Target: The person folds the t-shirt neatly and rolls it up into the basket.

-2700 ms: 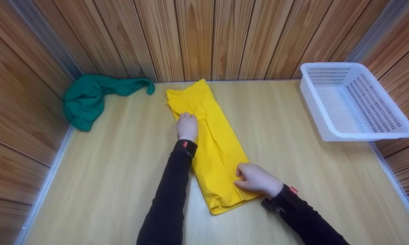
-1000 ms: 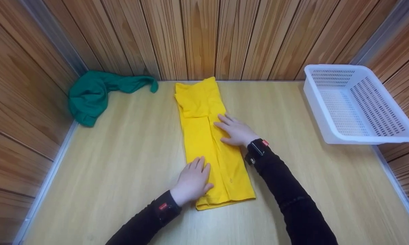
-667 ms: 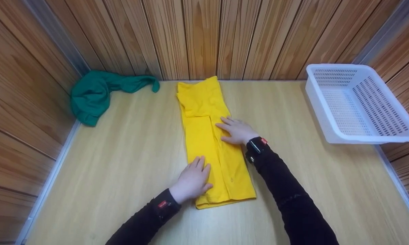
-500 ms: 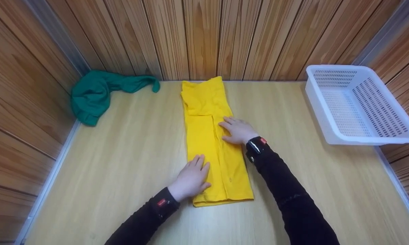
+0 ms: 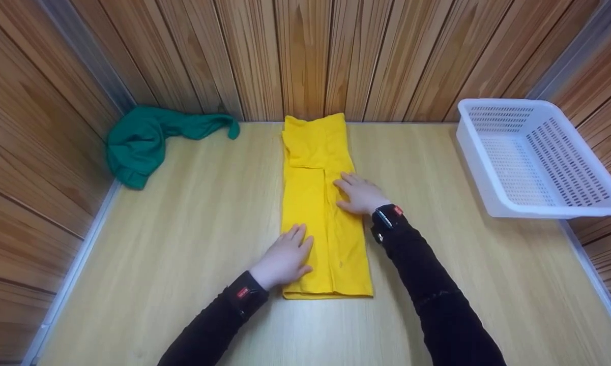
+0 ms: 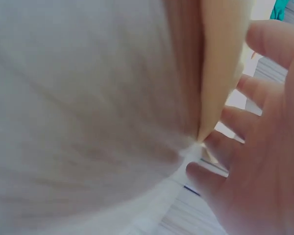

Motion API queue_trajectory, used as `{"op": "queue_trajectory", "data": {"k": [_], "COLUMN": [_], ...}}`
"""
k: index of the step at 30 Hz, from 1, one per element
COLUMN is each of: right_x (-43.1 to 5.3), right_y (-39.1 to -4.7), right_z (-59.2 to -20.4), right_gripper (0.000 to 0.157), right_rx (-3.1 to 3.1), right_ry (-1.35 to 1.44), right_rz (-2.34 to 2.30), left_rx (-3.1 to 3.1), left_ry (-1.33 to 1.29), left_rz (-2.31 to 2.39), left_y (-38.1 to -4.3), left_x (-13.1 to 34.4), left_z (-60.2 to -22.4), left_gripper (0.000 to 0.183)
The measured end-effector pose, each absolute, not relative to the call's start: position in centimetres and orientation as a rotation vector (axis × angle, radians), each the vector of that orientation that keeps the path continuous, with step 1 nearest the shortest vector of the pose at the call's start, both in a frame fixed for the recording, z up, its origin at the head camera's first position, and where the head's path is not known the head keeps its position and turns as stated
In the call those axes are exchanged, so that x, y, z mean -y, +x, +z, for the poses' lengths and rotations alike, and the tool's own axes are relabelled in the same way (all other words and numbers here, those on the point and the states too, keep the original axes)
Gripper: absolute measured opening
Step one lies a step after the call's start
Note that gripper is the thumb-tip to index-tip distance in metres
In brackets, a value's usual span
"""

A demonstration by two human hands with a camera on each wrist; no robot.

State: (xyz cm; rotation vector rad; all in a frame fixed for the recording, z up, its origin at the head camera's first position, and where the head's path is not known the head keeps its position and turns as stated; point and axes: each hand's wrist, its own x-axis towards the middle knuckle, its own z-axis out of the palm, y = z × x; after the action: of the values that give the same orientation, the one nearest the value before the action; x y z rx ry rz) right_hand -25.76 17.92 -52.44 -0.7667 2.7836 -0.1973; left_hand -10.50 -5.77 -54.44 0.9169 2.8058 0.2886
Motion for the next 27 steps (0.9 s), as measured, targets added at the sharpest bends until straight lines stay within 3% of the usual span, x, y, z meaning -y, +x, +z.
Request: {"op": "queue_trajectory", "data": {"k": [11, 21, 27], "right_x": [-18.9, -21.5, -22.0], "right_y": [-23.0, -12.9, -8.3], "right_z": [-51.8, -50.2, -50.5], "right_gripper": [0.055, 0.046, 0.044], "right_rx": [-2.756, -2.659, -2.674], "right_ry": [-0.831, -1.144, -1.283], "right_rz": [-0.199, -0.129, -0.124], "left_rx": [-2.815, -2.82, -2.789], "left_ry": [0.98, 1.055, 1.052], "left_rz": [0.424, 0.482, 0.443], "left_y": [-9.5, -4.1, -3.0], "left_x": [7.6, 10.3, 10.4], "left_z": [-54.1, -53.6, -53.0], "left_gripper": [0.058, 0.047, 0.045]}}
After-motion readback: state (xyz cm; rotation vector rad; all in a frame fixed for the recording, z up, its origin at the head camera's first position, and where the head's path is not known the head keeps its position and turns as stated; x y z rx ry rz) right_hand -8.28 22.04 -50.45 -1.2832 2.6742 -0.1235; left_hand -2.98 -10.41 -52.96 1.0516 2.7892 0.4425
